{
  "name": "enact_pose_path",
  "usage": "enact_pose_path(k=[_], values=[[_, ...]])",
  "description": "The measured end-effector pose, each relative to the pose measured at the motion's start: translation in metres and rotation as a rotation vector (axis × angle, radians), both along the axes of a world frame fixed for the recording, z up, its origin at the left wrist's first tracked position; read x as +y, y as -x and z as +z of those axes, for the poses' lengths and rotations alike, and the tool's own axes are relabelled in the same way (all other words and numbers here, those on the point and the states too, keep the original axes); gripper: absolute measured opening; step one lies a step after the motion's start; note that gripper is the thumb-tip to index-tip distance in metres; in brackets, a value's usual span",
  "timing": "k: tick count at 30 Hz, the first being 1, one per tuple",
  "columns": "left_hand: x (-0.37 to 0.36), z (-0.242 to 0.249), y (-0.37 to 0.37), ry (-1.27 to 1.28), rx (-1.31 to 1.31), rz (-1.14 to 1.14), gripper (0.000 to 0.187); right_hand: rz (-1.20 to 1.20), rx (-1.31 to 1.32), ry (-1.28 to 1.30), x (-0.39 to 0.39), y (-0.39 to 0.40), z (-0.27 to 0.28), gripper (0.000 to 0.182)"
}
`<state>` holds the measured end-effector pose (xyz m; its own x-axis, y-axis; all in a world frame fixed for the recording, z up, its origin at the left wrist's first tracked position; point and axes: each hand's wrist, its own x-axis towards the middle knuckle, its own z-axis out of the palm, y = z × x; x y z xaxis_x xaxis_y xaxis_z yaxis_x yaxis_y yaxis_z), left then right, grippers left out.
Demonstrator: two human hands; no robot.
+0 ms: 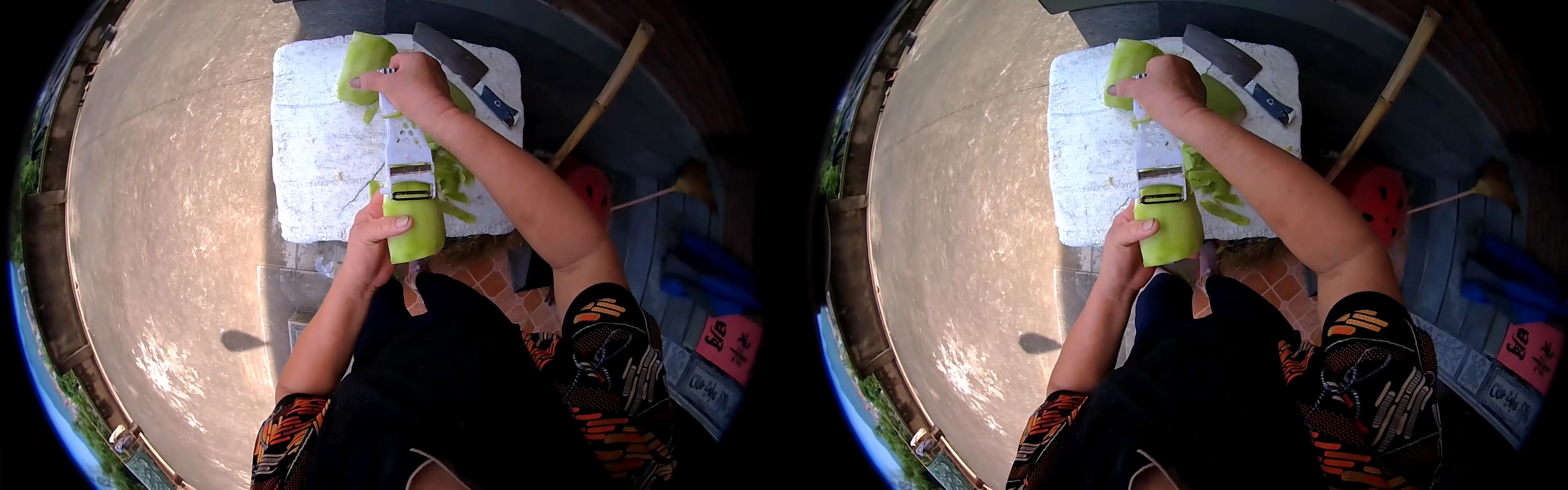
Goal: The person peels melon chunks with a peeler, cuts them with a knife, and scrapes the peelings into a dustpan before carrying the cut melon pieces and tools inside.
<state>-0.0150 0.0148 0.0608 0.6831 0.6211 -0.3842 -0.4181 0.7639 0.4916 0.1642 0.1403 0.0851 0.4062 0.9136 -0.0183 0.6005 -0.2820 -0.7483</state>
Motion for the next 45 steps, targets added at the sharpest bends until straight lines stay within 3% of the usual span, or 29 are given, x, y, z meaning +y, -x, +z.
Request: enact_pose_path(k=[6, 11, 15, 20, 26, 30, 32, 38, 41, 44, 45], values=[[-0.001, 0.019, -0.004, -0.170, 0.237, -0.091, 0.065, 0.064, -0.098, -0.013, -0.006, 0.010, -0.003, 0.053], [-0.001, 0.014, 0.003, -0.174, 0.248, -0.099, 0.069, 0.044, 0.049, 0.145, 0.009, -0.022, -0.018, 0.051], [0.003, 0.007, 0.000, -0.181, 0.244, -0.071, 0.074, 0.000, -0.042, 0.183, 0.015, -0.030, -0.027, 0.051], [0.005, 0.006, 0.001, -0.235, 0.231, -0.047, 0.075, -0.013, 0.005, 0.184, 0.018, -0.030, -0.029, 0.051], [0.006, 0.009, -0.006, -0.306, 0.281, -0.023, 0.087, -0.050, 0.016, 0.019, 0.009, -0.017, 0.012, 0.051], [-0.004, 0.017, 0.001, -0.347, 0.243, -0.085, 0.091, -0.091, -0.191, -0.036, 0.024, -0.049, -0.028, 0.048], [-0.005, 0.018, 0.001, -0.309, 0.193, -0.049, 0.088, -0.154, 0.009, 0.047, 0.021, -0.083, -0.010, 0.046], [0.007, 0.005, -0.012, -0.231, 0.260, -0.002, 0.080, -0.126, -0.015, -0.031, 0.021, -0.046, 0.011, 0.046], [0.009, 0.000, -0.012, -0.404, 0.347, -0.150, 0.083, -0.018, -0.121, -0.051, 0.013, -0.007, 0.007, 0.048], [-0.002, 0.015, -0.006, -0.384, 0.274, -0.091, 0.087, -0.022, -0.087, 0.139, 0.014, -0.033, 0.008, 0.048], [-0.006, 0.017, -0.002, -0.409, 0.241, -0.084, 0.089, -0.090, -0.170, 0.033, 0.018, -0.055, -0.002, 0.047]])
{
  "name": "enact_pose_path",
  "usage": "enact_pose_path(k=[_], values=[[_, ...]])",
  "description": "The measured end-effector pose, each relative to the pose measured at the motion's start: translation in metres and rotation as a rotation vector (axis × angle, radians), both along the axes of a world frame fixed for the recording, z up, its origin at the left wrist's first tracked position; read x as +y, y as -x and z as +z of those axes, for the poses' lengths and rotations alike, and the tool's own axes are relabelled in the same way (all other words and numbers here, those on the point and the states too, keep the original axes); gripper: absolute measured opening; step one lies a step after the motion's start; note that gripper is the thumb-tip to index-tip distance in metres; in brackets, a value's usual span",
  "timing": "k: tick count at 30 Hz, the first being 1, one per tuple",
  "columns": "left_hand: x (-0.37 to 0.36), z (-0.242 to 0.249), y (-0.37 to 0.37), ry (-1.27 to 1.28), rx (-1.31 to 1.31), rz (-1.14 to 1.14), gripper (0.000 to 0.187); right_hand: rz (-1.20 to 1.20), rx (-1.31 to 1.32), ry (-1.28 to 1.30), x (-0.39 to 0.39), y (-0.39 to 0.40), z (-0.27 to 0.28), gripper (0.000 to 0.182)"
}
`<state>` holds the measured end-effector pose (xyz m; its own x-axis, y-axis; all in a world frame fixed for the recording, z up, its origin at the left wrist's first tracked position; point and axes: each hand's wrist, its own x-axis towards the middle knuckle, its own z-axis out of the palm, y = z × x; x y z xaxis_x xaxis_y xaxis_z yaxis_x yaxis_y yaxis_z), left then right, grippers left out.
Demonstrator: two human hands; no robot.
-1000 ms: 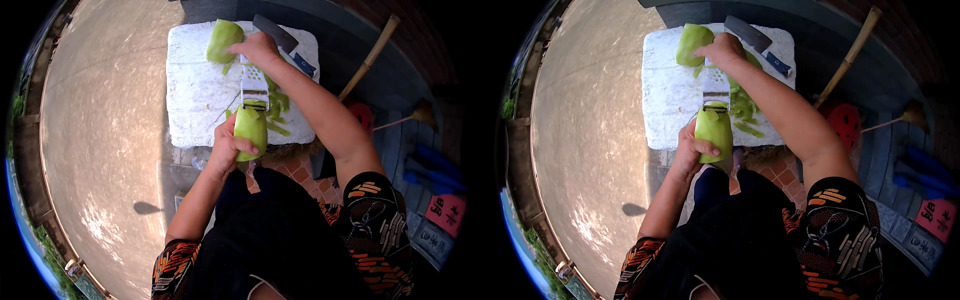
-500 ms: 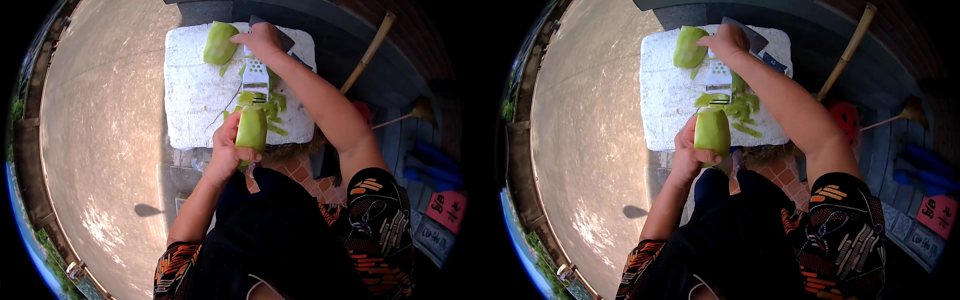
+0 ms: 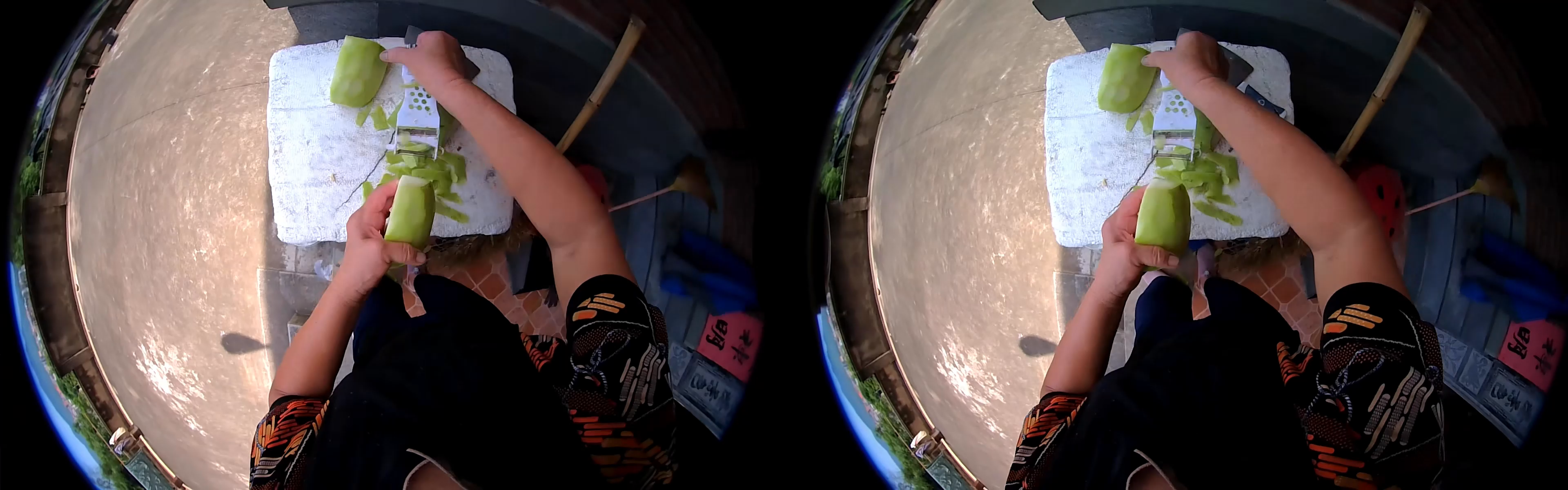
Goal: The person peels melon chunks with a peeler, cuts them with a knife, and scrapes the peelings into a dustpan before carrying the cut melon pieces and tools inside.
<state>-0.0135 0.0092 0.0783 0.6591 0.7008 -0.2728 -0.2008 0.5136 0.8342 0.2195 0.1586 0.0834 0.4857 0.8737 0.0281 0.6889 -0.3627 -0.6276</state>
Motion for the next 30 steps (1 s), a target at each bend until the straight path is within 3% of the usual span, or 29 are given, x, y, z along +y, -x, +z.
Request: enact_pose_path(k=[1, 3, 7, 10, 12, 14, 17, 21, 24, 27, 30], values=[[0.004, -0.001, 0.001, 0.038, -0.013, 0.014, 0.089, -0.028, 0.209, 0.021, 0.002, -0.022, -0.002, 0.045], [-0.002, -0.007, 0.008, 0.144, -0.028, 0.046, 0.087, -0.070, 0.321, -0.057, -0.009, -0.028, 0.000, 0.043], [0.001, -0.007, 0.001, 0.299, -0.065, 0.101, 0.080, 0.078, 0.152, 0.028, -0.032, 0.026, 0.018, 0.049], [-0.003, 0.001, 0.003, 0.234, -0.087, 0.053, 0.080, 0.148, 0.072, -0.017, -0.039, 0.049, 0.013, 0.049], [-0.007, 0.003, 0.013, 0.181, -0.133, 0.006, 0.081, 0.064, 0.074, -0.064, -0.025, 0.020, -0.014, 0.047], [-0.010, 0.008, 0.018, 0.127, -0.141, -0.024, 0.081, -0.005, 0.080, -0.021, -0.024, -0.010, 0.000, 0.046], [-0.013, -0.006, 0.018, 0.321, -0.128, 0.000, 0.078, -0.066, 0.229, -0.063, -0.031, -0.016, 0.013, 0.043], [-0.006, -0.025, 0.011, 0.439, -0.176, 0.046, 0.070, 0.019, 0.146, -0.022, -0.038, 0.021, 0.023, 0.049], [-0.006, -0.017, 0.013, 0.328, -0.256, -0.050, 0.070, 0.122, 0.166, -0.006, -0.039, 0.037, 0.004, 0.048], [-0.002, -0.025, 0.016, 0.308, -0.203, -0.025, 0.071, 0.055, 0.297, 0.091, -0.037, 0.020, -0.008, 0.048], [0.000, -0.025, 0.013, 0.341, -0.222, -0.031, 0.070, 0.057, 0.223, 0.152, -0.032, 0.020, -0.019, 0.048]])
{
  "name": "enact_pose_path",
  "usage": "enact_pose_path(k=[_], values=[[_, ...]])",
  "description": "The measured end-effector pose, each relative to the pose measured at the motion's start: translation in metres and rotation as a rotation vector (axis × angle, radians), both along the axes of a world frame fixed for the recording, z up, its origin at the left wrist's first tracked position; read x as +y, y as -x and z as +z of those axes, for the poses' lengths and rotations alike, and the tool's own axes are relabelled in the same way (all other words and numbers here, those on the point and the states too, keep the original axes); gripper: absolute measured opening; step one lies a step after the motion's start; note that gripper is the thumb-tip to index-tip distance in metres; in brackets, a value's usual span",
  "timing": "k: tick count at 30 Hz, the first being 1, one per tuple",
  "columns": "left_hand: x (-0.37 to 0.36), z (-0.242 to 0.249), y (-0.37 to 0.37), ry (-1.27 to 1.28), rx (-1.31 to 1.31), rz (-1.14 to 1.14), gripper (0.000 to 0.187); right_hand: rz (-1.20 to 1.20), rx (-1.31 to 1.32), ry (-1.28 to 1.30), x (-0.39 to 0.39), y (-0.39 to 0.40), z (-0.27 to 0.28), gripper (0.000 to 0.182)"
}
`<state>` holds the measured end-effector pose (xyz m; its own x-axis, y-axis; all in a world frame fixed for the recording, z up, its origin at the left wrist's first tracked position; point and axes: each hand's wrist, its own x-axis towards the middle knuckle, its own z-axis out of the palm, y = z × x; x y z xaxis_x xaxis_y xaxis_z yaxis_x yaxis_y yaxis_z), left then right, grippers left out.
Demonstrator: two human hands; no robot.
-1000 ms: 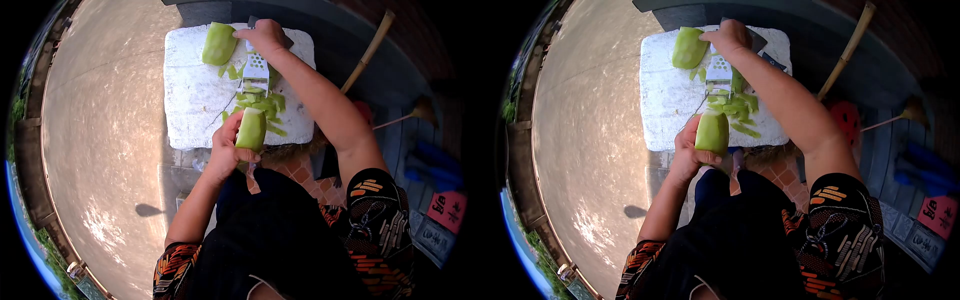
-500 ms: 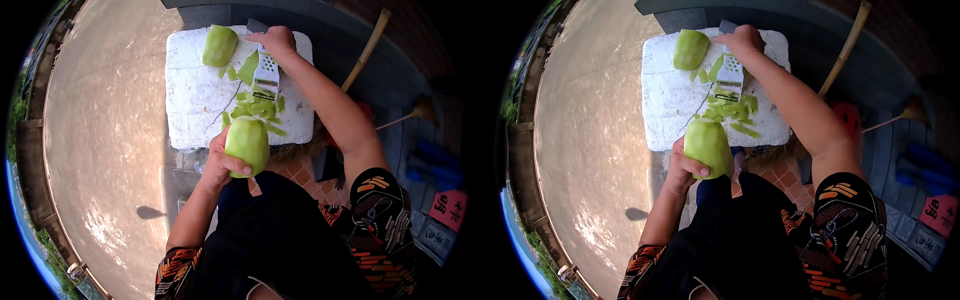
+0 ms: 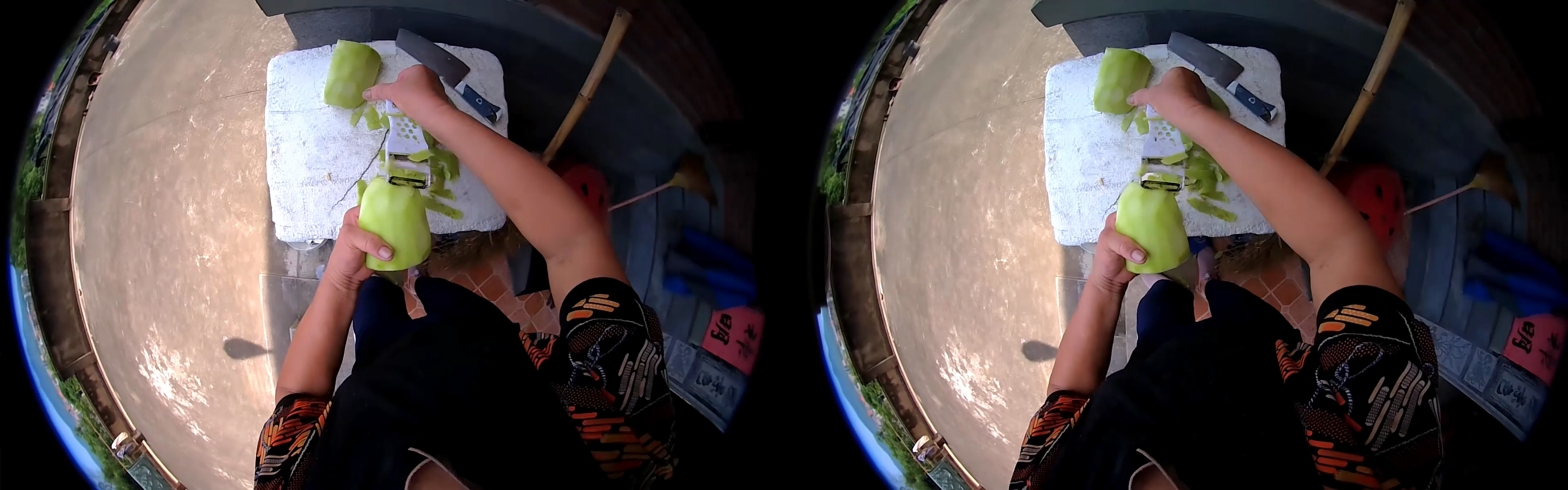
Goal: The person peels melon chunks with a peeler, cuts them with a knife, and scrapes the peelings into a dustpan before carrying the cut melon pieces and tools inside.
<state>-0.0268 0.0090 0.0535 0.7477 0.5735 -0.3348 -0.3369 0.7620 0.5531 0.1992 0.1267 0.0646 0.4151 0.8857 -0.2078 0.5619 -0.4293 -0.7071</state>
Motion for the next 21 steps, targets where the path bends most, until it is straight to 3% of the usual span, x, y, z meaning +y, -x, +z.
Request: enact_pose_path(k=[3, 7, 9, 10, 13, 18, 19, 21], values=[[-0.002, 0.000, 0.004, -0.060, -0.087, -0.058, 0.070, -0.036, -0.291, -0.148, 0.012, -0.012, -0.020, 0.049], [-0.010, 0.003, 0.010, -0.055, -0.089, -0.053, 0.070, -0.092, -0.025, -0.137, 0.012, -0.032, 0.023, 0.046], [-0.003, 0.000, 0.001, 0.018, -0.039, 0.010, 0.071, -0.083, -0.093, -0.205, 0.015, -0.021, 0.032, 0.045], [-0.001, -0.002, -0.001, 0.032, -0.032, -0.003, 0.072, -0.024, 0.006, -0.181, 0.015, -0.013, 0.033, 0.046], [0.004, -0.006, -0.003, -0.063, -0.005, -0.079, 0.076, 0.149, -0.072, -0.163, 0.007, 0.022, 0.031, 0.045], [0.003, 0.009, 0.004, -0.134, 0.002, -0.066, 0.081, 0.020, -0.133, -0.107, 0.020, -0.028, 0.000, 0.047], [0.000, 0.008, 0.008, -0.134, -0.005, -0.056, 0.082, -0.018, -0.053, -0.055, 0.016, -0.039, 0.009, 0.047], [0.007, 0.003, 0.014, -0.124, 0.076, 0.013, 0.075, -0.039, -0.143, -0.108, 0.007, -0.043, 0.019, 0.050]])
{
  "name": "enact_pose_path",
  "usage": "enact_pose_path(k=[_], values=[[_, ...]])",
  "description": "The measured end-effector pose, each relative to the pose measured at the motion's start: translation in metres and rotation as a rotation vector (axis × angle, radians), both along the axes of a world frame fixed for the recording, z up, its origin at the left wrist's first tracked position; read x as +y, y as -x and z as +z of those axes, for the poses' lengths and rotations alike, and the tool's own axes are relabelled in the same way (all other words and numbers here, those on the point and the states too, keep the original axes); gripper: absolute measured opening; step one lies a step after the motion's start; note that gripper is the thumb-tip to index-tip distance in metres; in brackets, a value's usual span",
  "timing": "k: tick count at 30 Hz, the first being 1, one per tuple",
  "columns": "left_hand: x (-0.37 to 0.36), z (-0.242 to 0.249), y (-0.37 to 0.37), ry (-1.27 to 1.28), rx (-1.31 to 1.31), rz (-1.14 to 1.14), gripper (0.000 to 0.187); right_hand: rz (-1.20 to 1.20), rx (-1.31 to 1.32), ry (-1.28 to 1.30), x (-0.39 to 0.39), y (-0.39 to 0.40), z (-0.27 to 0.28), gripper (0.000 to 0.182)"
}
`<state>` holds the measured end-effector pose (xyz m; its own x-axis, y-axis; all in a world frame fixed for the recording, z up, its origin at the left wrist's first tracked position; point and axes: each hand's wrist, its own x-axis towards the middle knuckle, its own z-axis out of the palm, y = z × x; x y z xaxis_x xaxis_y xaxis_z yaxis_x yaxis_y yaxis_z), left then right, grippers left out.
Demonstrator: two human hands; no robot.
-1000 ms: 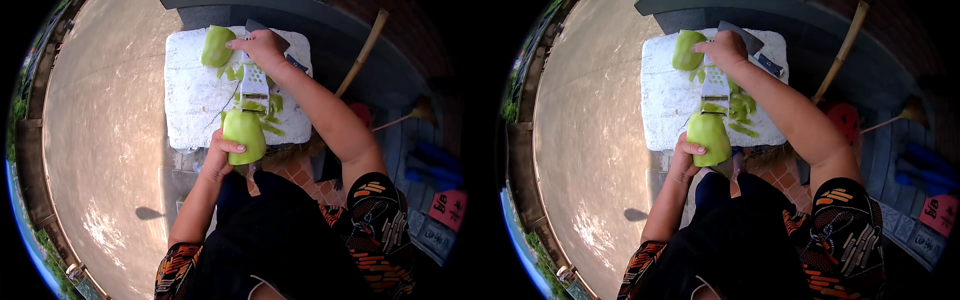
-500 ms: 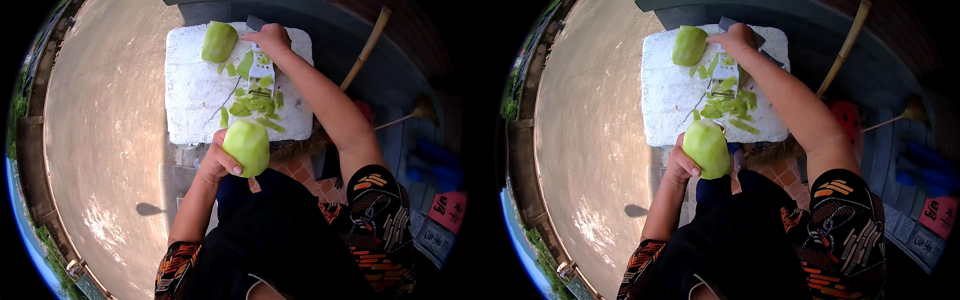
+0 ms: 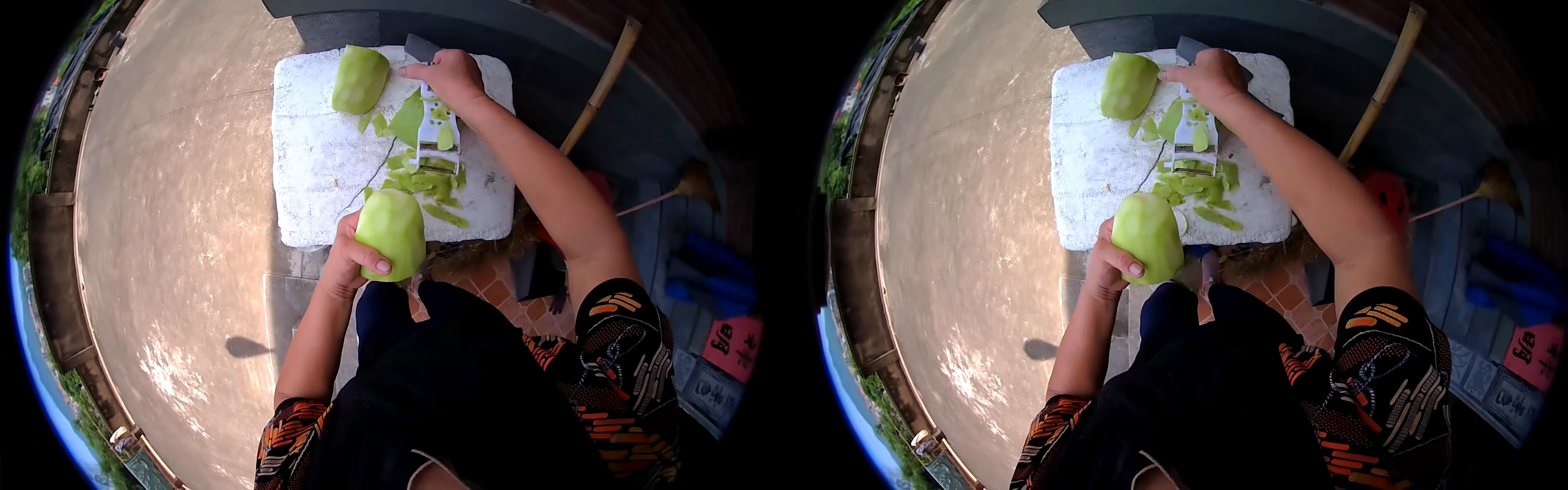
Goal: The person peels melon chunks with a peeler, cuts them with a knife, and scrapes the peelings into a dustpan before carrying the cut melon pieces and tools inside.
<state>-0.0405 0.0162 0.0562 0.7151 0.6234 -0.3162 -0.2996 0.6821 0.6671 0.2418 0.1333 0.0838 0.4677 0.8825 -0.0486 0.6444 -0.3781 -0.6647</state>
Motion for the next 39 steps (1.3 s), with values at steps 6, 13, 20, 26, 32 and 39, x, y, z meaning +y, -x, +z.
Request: enact_pose_path(k=[6, 13, 20, 26, 32, 39], values=[[0.079, 0.021, -0.008, -0.228, 0.426, 0.478, 0.048, -0.210, 0.051, -0.241, -0.009, -0.006, -0.004, 0.056], [0.219, 0.017, -0.031, -0.326, 0.379, 0.416, 0.028, -0.261, 0.269, -0.282, -0.046, -0.009, 0.001, 0.052], [0.271, -0.036, -0.034, -0.376, 0.496, 0.263, 0.044, -0.337, 0.455, -0.334, -0.084, -0.036, -0.018, 0.044], [0.246, -0.023, -0.045, -0.533, 0.757, 0.425, 0.055, -0.479, 0.536, -0.328, -0.098, -0.047, -0.036, 0.044], [0.207, -0.027, -0.045, -1.035, 0.949, 0.769, 0.051, -0.559, 0.640, -0.389, -0.100, -0.034, -0.044, 0.039], [0.112, -0.020, -0.107, -1.466, 0.895, 0.255, 0.036, -0.626, 0.802, -0.435, -0.123, -0.036, -0.089, 0.033]])
